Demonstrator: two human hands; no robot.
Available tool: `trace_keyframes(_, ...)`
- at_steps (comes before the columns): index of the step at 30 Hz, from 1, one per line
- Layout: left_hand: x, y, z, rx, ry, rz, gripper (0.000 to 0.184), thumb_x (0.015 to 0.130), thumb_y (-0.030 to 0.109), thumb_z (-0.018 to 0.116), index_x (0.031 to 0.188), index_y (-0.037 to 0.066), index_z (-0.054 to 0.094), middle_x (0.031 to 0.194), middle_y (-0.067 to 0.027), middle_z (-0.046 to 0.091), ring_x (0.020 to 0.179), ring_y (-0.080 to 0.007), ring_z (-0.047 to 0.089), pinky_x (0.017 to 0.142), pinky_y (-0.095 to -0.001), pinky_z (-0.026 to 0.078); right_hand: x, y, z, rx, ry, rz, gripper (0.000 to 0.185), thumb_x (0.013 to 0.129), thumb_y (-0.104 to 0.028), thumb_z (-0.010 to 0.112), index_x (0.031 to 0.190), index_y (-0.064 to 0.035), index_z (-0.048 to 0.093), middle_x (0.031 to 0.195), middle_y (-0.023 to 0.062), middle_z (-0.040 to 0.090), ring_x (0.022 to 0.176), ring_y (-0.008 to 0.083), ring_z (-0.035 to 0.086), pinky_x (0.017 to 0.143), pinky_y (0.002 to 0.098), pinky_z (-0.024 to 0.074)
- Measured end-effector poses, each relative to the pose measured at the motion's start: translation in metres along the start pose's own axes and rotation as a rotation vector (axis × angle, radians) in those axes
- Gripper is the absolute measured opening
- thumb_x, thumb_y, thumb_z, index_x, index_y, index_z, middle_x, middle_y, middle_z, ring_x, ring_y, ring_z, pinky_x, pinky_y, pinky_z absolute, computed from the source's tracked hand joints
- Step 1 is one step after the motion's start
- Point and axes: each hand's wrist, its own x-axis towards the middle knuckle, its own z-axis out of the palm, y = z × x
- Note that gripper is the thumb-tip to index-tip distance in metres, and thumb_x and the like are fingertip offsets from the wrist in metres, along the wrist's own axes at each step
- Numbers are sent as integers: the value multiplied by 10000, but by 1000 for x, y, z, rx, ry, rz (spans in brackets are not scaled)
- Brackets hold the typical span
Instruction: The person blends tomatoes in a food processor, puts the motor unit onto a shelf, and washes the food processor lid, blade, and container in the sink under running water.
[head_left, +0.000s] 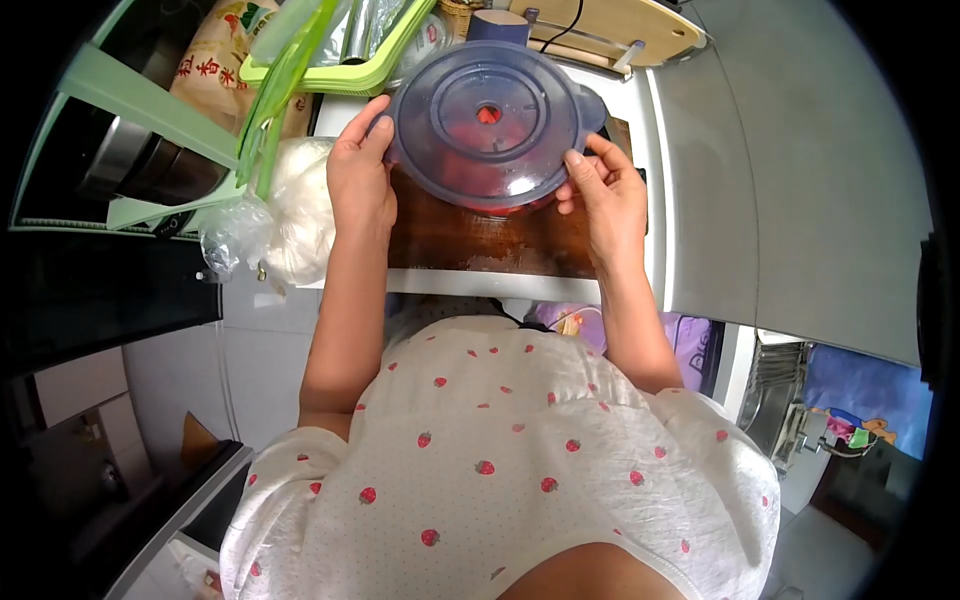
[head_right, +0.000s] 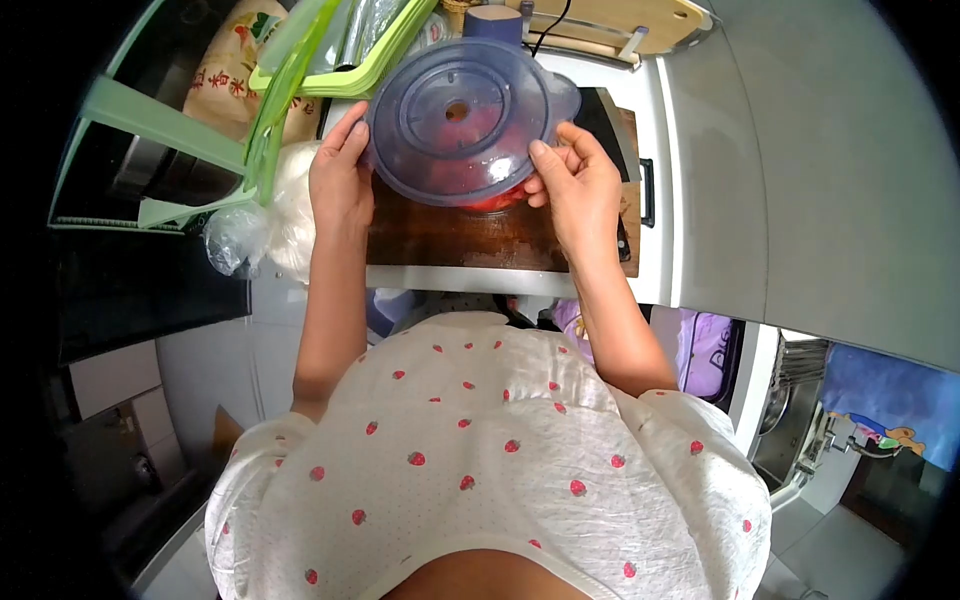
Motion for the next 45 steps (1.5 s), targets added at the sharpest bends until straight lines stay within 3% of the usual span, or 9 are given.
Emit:
trace_keyframes(18,29,-48,-1,386,-49,82,346,869,64,547,1196,-39,503,1050,-88,580,895,-117,554,802,-224,450,2,46,-28,-305,40,181,149,838,-163,636,780,-43,568,593,-16,530,460,35,422,419,169,307)
trace_keyframes(25,33,-55,-4,471,-52,72,346,866,68,551,1194,-31,508,1086,-93,578,943,-131,548,843,-237,436,4,56,-31,-455,49,145,187,803,-153,657,722,-7,572,559,21,543,469,98,479,456,243,390)
trace_keyframes(31,37,-59,-4,422,-56,62,353,846,69,564,1181,-33,518,1056,-104,594,934,-138,560,837,-242,436,3,31,-22,-982,111,-92,225,767,-185,674,818,16,587,745,130,612,622,283,568,606,374,456)
trace_keyframes(33,38,-59,-5,312,-61,26,358,856,79,562,1187,-42,503,1048,-101,592,938,-135,557,837,-238,436,11,39,-22,-1116,253,-649,355,780,-205,660,1031,29,566,999,194,585,865,319,576,776,388,453)
trace_keyframes(34,40,-60,-7,311,-61,26,358,856,79,562,1187,-42,503,1048,-101,592,938,-135,557,837,-238,436,16,45,-24,-1116,253,-650,355,780,-205,660,1031,29,566,999,194,585,865,319,576,776,388,453)
trace_keyframes(36,45,-63,-9,240,-65,-2,368,863,101,565,1193,-44,492,1025,-90,589,904,-126,558,808,-232,444,24,58,-27,-1046,142,-554,490,800,-202,639,1203,25,479,1166,230,504,1044,360,508,907,391,397)
trace_keyframes(40,44,-54,-12,360,-24,-5,341,863,128,574,1162,-30,529,968,-61,599,831,-99,546,724,-219,447,28,62,-30,-742,72,-198,454,878,-229,539,1223,54,453,1132,261,522,1056,369,518,902,391,408)
trace_keyframes(42,46,-49,-17,459,9,-133,300,881,189,556,1125,17,580,975,-29,613,799,-86,544,683,-217,427,32,70,-41,-786,132,-236,423,901,-253,510,1195,51,488,1016,198,597,916,278,597,794,333,464)
trace_keyframes(45,43,-39,-17,399,-99,-184,272,891,195,536,1104,39,599,928,4,620,754,-60,523,644,-197,395,33,69,-52,-147,-4,248,268,914,-229,513,1019,-4,613,758,3,604,617,52,539,556,191,413)
